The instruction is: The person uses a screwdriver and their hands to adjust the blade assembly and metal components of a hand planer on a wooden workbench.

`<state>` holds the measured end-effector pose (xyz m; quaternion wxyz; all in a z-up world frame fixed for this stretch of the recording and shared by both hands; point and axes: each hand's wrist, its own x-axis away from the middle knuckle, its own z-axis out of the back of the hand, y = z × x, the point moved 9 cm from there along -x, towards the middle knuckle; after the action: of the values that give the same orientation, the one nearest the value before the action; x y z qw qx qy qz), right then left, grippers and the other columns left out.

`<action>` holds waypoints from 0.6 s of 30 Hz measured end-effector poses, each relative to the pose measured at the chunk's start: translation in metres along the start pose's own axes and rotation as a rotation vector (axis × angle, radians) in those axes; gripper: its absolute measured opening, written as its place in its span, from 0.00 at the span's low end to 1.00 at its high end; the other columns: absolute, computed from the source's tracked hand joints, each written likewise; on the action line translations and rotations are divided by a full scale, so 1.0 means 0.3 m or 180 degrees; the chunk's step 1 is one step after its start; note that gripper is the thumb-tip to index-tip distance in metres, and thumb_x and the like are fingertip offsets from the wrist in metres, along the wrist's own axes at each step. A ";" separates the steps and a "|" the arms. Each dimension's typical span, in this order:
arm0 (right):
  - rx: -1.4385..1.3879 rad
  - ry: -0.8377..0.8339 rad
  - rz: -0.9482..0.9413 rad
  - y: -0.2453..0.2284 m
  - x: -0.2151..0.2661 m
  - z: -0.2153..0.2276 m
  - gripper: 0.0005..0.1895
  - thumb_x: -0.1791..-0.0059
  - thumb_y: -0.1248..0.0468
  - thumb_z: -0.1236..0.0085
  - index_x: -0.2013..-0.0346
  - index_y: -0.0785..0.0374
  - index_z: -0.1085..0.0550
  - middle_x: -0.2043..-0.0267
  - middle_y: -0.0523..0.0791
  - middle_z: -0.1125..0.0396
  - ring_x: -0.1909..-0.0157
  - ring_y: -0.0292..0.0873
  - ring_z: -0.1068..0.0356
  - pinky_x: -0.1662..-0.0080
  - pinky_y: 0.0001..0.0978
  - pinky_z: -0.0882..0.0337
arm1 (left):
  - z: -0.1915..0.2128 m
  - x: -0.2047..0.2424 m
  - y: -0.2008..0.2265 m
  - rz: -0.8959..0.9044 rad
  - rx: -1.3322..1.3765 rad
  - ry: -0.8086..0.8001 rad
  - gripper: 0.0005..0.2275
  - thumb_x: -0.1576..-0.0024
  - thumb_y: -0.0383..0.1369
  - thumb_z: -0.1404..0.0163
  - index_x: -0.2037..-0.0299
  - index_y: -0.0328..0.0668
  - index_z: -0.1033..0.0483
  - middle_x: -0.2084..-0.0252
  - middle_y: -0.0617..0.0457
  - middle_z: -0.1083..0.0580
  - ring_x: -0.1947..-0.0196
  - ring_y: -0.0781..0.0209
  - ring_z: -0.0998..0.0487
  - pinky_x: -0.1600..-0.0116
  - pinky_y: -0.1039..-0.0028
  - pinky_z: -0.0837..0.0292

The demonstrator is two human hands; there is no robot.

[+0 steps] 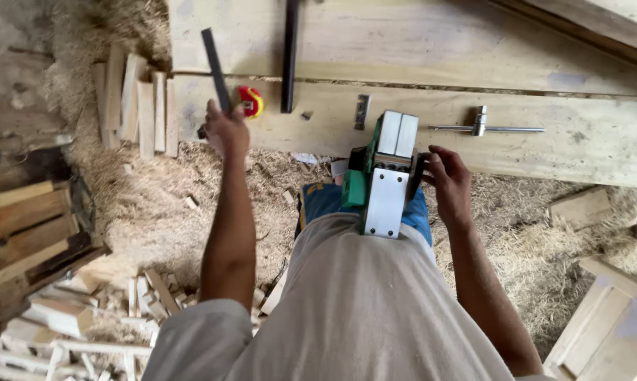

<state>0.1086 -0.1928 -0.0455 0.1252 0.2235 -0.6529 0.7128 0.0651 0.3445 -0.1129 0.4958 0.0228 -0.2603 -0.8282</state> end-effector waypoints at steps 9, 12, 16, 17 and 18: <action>0.0061 0.0041 0.0288 -0.099 -0.037 0.020 0.20 0.41 0.57 0.50 0.40 0.68 0.30 0.43 0.53 0.29 0.44 0.45 0.25 0.48 0.38 0.20 | -0.064 -0.117 -0.115 -0.0755 0.0094 -0.0146 0.28 0.50 0.29 0.38 0.40 0.30 0.34 0.56 0.37 0.26 0.67 0.56 0.18 0.63 0.67 0.21; 0.0009 0.0044 0.0360 -0.142 -0.046 0.009 0.19 0.41 0.57 0.49 0.40 0.68 0.30 0.43 0.53 0.28 0.45 0.46 0.25 0.48 0.38 0.21 | -0.082 -0.141 -0.161 -0.0185 0.0498 -0.0658 0.27 0.49 0.26 0.42 0.39 0.26 0.36 0.61 0.43 0.21 0.68 0.57 0.17 0.63 0.68 0.20; 0.0199 0.0090 0.0535 -0.248 -0.026 -0.008 0.19 0.40 0.58 0.50 0.40 0.68 0.29 0.44 0.53 0.27 0.43 0.46 0.25 0.46 0.38 0.20 | 0.024 -0.071 -0.058 -0.0234 0.0801 -0.1034 0.19 0.43 0.28 0.41 0.43 0.25 0.25 0.57 0.40 0.20 0.63 0.57 0.17 0.59 0.69 0.17; 0.0222 -0.0010 0.0685 -0.294 -0.030 -0.028 0.19 0.40 0.58 0.50 0.40 0.68 0.29 0.43 0.53 0.27 0.43 0.46 0.25 0.46 0.39 0.20 | 0.051 -0.039 0.002 -0.0271 0.0941 -0.1147 0.17 0.41 0.29 0.41 0.44 0.26 0.22 0.56 0.41 0.20 0.62 0.58 0.17 0.58 0.69 0.17; 0.0251 -0.0109 0.0791 -0.333 -0.021 -0.053 0.19 0.40 0.58 0.50 0.40 0.69 0.29 0.43 0.53 0.28 0.43 0.47 0.25 0.45 0.39 0.20 | 0.084 0.035 0.080 -0.0598 0.1312 -0.1265 0.16 0.41 0.28 0.42 0.44 0.28 0.23 0.55 0.43 0.19 0.60 0.59 0.16 0.56 0.69 0.17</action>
<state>0.1586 -0.1649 0.0382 0.0159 0.1578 -0.6492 0.7439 0.0717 0.3373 -0.0780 0.3412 -0.0155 -0.5117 -0.7884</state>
